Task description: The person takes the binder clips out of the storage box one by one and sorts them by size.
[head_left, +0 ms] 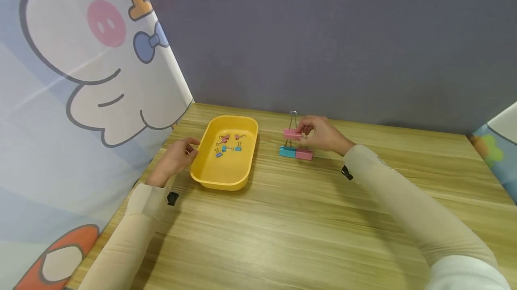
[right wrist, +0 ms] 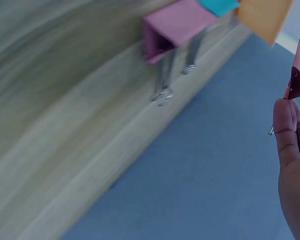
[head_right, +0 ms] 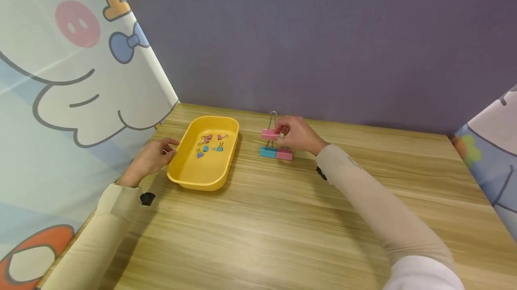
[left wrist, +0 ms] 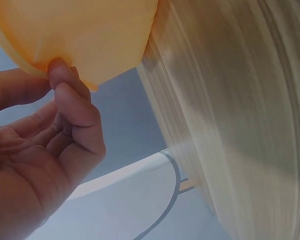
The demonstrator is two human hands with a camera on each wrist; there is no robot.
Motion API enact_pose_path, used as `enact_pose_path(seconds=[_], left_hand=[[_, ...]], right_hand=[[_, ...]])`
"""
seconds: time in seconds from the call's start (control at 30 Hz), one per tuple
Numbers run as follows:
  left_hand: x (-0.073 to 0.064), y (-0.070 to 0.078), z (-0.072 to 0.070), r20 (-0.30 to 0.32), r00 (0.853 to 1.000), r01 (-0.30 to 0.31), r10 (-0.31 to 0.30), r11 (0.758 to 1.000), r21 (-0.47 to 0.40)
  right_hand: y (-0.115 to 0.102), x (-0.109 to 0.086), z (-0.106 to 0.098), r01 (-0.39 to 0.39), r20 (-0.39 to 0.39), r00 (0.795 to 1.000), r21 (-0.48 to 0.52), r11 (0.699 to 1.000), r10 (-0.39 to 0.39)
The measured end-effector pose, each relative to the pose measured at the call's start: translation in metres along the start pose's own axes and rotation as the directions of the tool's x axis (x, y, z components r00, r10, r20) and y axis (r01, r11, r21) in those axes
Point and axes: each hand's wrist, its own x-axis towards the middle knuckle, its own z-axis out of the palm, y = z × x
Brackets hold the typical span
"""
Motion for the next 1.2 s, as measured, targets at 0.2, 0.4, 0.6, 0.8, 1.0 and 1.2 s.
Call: enact_pose_path(seconds=[0.2,0.4,0.6,0.8,1.0,1.2], left_hand=[[0.0,0.001,0.0,-0.005,1.0,-0.014,0.014,1.0,0.001],[0.0,0.001,0.0,-0.002,1.0,-0.014,0.014,1.0,0.0],[0.0,0.0,0.0,0.0,1.0,-0.009,0.009,1.0,0.007],[0.0,0.0,0.0,0.001,1.0,-0.006,0.006,1.0,0.013],[0.0,0.0,0.0,0.007,1.0,0.0,0.0,1.0,0.015],[0.0,0.001,0.0,0.005,1.0,-0.007,0.007,1.0,0.018]], right_hand=[[0.017,-0.019,-0.003,-0.027,0.009,1.0,-0.005,1.0,0.027],[0.046,-0.04,-0.008,-0.014,-0.009,1.0,-0.045,0.999,0.014],[0.067,-0.061,-0.012,-0.056,0.02,0.998,-0.041,0.998,0.057],[0.075,-0.069,-0.01,-0.095,0.071,0.993,0.017,0.995,0.094],[0.08,-0.068,-0.004,-0.122,0.108,0.987,0.025,0.992,0.119],[0.082,-0.066,-0.002,-0.131,0.118,0.985,0.018,0.991,0.128]])
